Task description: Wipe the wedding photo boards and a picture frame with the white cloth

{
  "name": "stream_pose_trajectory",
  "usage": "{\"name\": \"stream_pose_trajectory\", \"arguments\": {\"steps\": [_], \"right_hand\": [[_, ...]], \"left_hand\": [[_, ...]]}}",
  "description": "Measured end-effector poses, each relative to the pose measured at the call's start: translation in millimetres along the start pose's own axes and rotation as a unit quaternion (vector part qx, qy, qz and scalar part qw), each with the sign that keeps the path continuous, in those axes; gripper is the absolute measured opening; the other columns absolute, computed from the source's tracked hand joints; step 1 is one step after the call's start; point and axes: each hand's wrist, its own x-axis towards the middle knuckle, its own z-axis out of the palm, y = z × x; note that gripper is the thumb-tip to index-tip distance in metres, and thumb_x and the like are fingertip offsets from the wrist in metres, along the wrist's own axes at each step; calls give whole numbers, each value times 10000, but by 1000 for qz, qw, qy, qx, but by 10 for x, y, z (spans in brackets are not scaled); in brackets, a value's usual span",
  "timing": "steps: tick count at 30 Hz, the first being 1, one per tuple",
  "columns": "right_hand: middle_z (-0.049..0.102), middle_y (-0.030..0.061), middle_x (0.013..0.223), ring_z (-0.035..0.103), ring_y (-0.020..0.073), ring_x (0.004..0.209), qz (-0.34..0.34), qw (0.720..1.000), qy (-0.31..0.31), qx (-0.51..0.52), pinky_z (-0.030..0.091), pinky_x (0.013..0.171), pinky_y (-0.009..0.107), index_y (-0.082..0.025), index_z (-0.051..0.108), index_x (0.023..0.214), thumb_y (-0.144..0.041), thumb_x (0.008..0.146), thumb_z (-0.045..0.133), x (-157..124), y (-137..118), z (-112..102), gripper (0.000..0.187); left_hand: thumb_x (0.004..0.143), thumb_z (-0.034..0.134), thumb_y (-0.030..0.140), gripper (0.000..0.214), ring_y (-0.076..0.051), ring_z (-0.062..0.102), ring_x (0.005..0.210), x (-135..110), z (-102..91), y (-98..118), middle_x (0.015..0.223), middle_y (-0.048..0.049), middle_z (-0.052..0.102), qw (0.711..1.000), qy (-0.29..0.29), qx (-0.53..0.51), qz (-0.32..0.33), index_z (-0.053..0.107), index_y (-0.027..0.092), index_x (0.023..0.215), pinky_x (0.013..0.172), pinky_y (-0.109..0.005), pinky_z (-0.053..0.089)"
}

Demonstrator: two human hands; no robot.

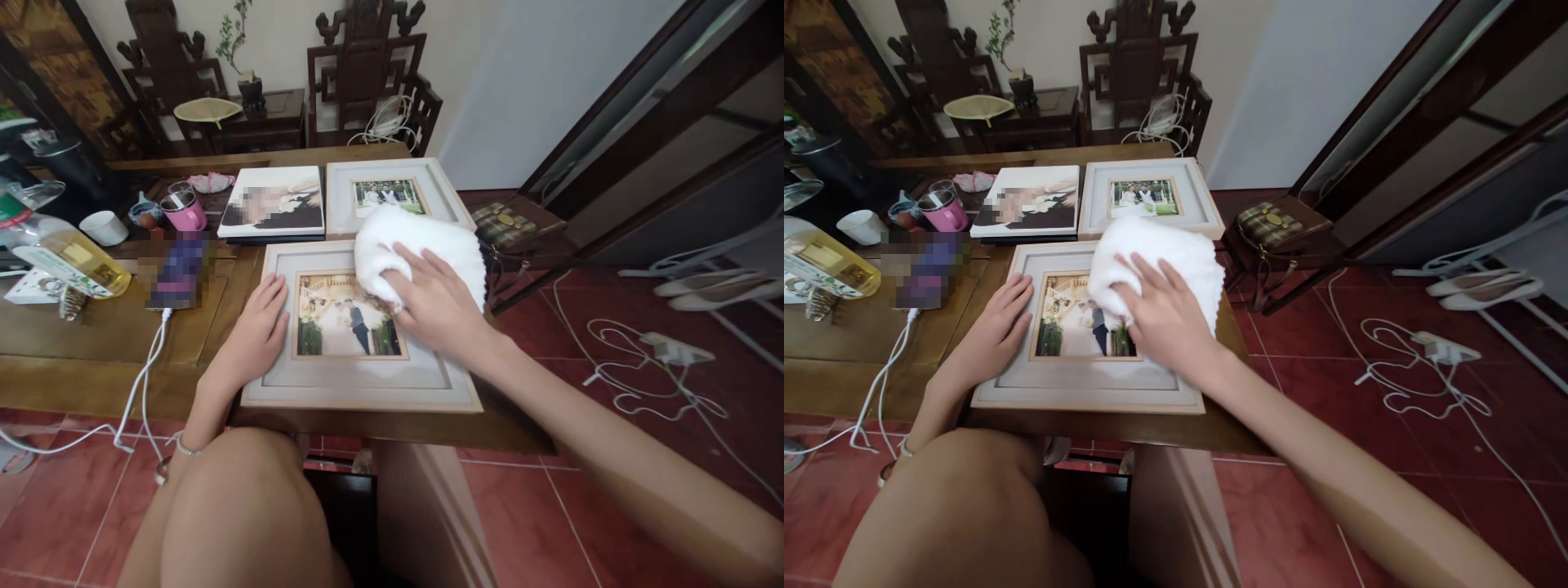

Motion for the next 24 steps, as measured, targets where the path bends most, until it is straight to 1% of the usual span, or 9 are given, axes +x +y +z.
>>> {"name": "stream_pose_trajectory", "arguments": {"steps": [3,6,8,10,13,16,18,20,24], "right_hand": [[444,173,1450,302,321,1392,16,999,0,-28,269,1110,543,-91,566,1215,-64,781,483,197,188,70,442],[460,163,1440,309,353,1382,-31,998,-32,-36,248,1106,590,-93,603,1176,-52,765,490,173,153,52,428],[464,186,1429,337,384,1361,-62,997,-48,-24,257,1098,611,-82,633,1129,-47,732,514,11,-1,-18,416],[489,199,1403,388,397,1327,-82,995,-48,8,298,1080,616,-95,660,1077,-53,696,542,-229,-214,-130,401],[519,180,1379,447,378,1291,-112,991,-37,70,366,1059,584,-146,684,998,-45,660,546,-581,-517,-331,379],[484,153,1413,435,346,1307,-139,982,-49,120,376,1070,553,-167,677,987,-42,646,518,-750,-662,-451,396],[461,139,1433,398,332,1333,-146,978,-52,139,374,1076,545,-168,669,997,-35,637,499,-734,-642,-437,419],[470,145,1427,379,323,1345,-134,981,-42,131,373,1078,540,-156,659,1028,-20,652,483,-635,-544,-362,437],[506,185,1393,380,324,1346,-72,995,-34,61,335,1096,547,-115,624,1121,-16,707,483,-281,-218,-158,449]], "left_hand": [[955,328,268,485,-269,241,1438,-7,12,-11,1501,-174,367,1000,15,-11,-3,415,70,1389,1178,-494,224],[955,332,264,480,-261,258,1432,-13,27,-13,1506,-163,361,999,37,-25,-14,403,93,1397,1174,-495,236],[952,337,259,478,-255,260,1431,-14,35,-8,1511,-146,357,998,44,-33,-19,392,119,1406,1173,-498,239],[950,341,256,480,-253,263,1430,-12,39,0,1511,-145,357,998,44,-36,-22,390,119,1408,1174,-496,236],[951,343,263,483,-259,263,1429,-5,39,7,1511,-154,354,998,41,-31,-22,395,107,1405,1175,-495,232],[955,340,270,481,-266,257,1431,1,27,8,1513,-155,352,999,28,-21,-14,399,108,1404,1172,-506,230],[959,333,267,481,-263,246,1436,4,13,5,1511,-161,355,1000,12,-14,-6,397,98,1405,1172,-507,224],[962,326,261,482,-259,232,1441,5,-1,0,1507,-174,356,1000,-1,-9,1,395,76,1402,1175,-500,218],[963,326,259,476,-251,220,1446,2,-23,-5,1513,-155,353,1000,-7,-14,3,394,100,1406,1176,-500,218]]}}
